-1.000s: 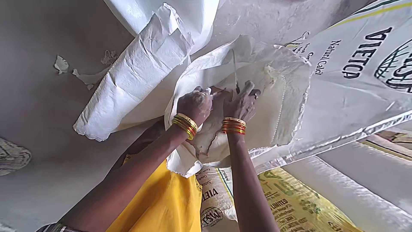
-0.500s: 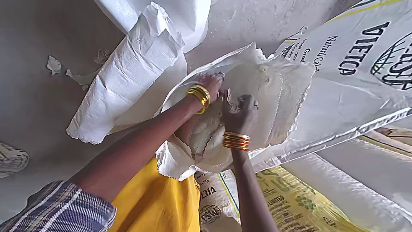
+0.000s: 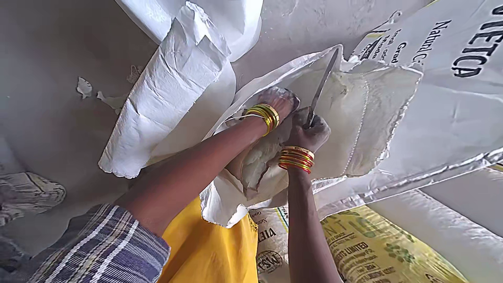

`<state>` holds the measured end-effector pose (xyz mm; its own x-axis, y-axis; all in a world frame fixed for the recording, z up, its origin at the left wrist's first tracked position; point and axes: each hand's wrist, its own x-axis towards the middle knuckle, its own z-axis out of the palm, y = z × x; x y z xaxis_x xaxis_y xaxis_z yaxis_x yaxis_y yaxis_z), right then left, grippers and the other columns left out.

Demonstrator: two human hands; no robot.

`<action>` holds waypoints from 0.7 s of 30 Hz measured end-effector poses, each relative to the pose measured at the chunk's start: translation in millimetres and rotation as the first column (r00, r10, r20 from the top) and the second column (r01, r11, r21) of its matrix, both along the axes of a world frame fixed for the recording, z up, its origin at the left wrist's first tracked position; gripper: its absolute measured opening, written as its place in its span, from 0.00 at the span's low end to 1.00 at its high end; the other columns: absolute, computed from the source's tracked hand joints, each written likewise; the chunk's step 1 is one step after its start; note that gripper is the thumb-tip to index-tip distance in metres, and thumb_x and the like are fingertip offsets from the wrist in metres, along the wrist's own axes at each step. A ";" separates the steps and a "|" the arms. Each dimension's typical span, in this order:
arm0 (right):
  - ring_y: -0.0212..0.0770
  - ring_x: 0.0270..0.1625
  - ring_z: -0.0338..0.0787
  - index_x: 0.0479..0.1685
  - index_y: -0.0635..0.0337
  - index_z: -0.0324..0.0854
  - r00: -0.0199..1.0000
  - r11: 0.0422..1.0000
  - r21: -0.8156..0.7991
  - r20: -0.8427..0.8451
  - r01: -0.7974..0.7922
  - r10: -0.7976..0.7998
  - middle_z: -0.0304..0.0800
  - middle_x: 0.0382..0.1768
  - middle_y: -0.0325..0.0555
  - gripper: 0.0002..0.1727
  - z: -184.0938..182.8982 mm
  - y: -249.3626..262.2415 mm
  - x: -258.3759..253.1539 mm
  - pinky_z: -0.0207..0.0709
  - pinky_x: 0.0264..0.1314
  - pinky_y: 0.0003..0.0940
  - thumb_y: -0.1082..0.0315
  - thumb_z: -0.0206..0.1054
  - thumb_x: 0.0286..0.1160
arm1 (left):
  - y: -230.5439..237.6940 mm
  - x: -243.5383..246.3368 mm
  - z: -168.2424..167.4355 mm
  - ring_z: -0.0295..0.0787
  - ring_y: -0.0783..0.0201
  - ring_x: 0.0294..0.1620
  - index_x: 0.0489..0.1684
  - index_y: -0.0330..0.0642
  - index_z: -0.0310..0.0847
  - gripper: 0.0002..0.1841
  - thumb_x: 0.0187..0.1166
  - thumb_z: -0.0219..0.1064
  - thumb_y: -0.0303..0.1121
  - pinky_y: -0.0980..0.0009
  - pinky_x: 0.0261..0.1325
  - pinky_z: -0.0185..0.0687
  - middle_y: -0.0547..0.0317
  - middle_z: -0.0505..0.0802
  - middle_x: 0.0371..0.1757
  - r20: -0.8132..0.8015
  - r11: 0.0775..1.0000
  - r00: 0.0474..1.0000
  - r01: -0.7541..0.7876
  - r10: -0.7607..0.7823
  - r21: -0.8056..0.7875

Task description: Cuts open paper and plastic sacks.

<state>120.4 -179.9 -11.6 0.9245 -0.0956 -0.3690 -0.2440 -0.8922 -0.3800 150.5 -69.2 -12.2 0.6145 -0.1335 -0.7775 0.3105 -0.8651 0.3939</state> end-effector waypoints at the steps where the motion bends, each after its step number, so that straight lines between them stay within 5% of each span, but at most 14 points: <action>1: 0.37 0.28 0.77 0.23 0.65 0.77 1.000 1.000 -0.005 -0.004 -0.013 0.013 0.75 0.20 0.43 0.15 -0.5 -0.6 0.2 0.68 0.38 0.39 0.65 0.67 0.74 | 0.9 1.2 -1.8 0.79 0.37 0.77 0.68 0.30 0.81 0.18 0.89 0.57 0.32 0.42 0.76 0.71 0.34 0.87 0.69 -0.011 0.999 1.000 -0.003 0.003 -0.035; 4: 0.40 0.30 0.78 0.25 0.65 0.77 0.998 0.997 -0.057 -0.045 -0.046 0.044 0.76 0.22 0.45 0.15 1.5 0.6 3.4 0.69 0.38 0.41 0.64 0.66 0.78 | 2.2 3.8 -4.1 0.78 0.36 0.77 0.65 0.31 0.83 0.19 0.88 0.59 0.37 0.39 0.74 0.71 0.33 0.86 0.69 -0.031 0.996 0.999 0.017 -0.020 -0.091; 7: 0.54 0.43 0.89 0.37 0.64 0.83 0.948 0.976 -0.184 -0.315 -0.113 0.051 0.88 0.34 0.56 0.19 13.3 5.8 14.1 0.75 0.43 0.55 0.55 0.64 0.83 | 3.2 3.8 -4.5 0.78 0.35 0.77 0.62 0.28 0.83 0.19 0.90 0.55 0.35 0.38 0.73 0.72 0.31 0.86 0.68 -0.065 0.995 0.998 -0.017 0.010 -0.103; 11: 0.65 0.50 0.89 0.43 0.66 0.81 0.880 0.963 -0.149 -0.456 -0.225 0.135 0.87 0.41 0.65 0.25 17.0 1.6 15.0 0.77 0.41 0.65 0.50 0.54 0.89 | 4.5 6.0 -15.6 0.76 0.36 0.79 0.63 0.30 0.83 0.20 0.91 0.54 0.37 0.37 0.74 0.70 0.32 0.85 0.70 -0.041 0.994 0.998 0.039 -0.043 -0.099; 13: 0.60 0.41 0.88 0.38 0.64 0.79 0.880 0.955 -0.031 -0.398 -0.296 0.259 0.84 0.34 0.60 0.28 13.1 -6.3 10.7 0.78 0.37 0.60 0.48 0.47 0.93 | 14.7 9.7 -11.9 0.73 0.35 0.81 0.66 0.28 0.81 0.21 0.91 0.55 0.38 0.37 0.77 0.67 0.30 0.83 0.72 -0.041 0.988 0.989 0.139 -0.142 -0.068; 17: 0.43 0.25 0.77 0.30 0.61 0.76 0.909 0.952 0.202 -0.303 -0.231 0.285 0.73 0.23 0.48 0.24 14.6 -18.2 10.3 0.69 0.28 0.44 0.51 0.54 0.91 | 32.8 23.7 -24.5 0.78 0.30 0.73 0.63 0.29 0.83 0.16 0.89 0.56 0.30 0.33 0.72 0.70 0.29 0.87 0.64 0.044 0.866 0.865 0.501 -0.500 -0.005; 21: 0.32 0.20 0.71 0.27 0.55 0.72 0.938 0.946 0.295 -0.271 -0.132 0.215 0.68 0.20 0.39 0.20 13.9 -29.0 6.3 0.65 0.25 0.30 0.53 0.56 0.89 | 39.3 33.4 -34.2 0.84 0.28 0.66 0.67 0.32 0.81 0.18 0.93 0.52 0.35 0.32 0.68 0.71 0.27 0.89 0.56 0.100 0.810 0.807 0.587 -0.582 -0.018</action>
<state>126.7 -208.8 2.3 0.7621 0.1972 -0.6167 -0.2327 -0.8054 -0.5451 183.9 -29.9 -46.4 0.4722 -0.5230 -0.7096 -0.2849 -0.8523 0.4386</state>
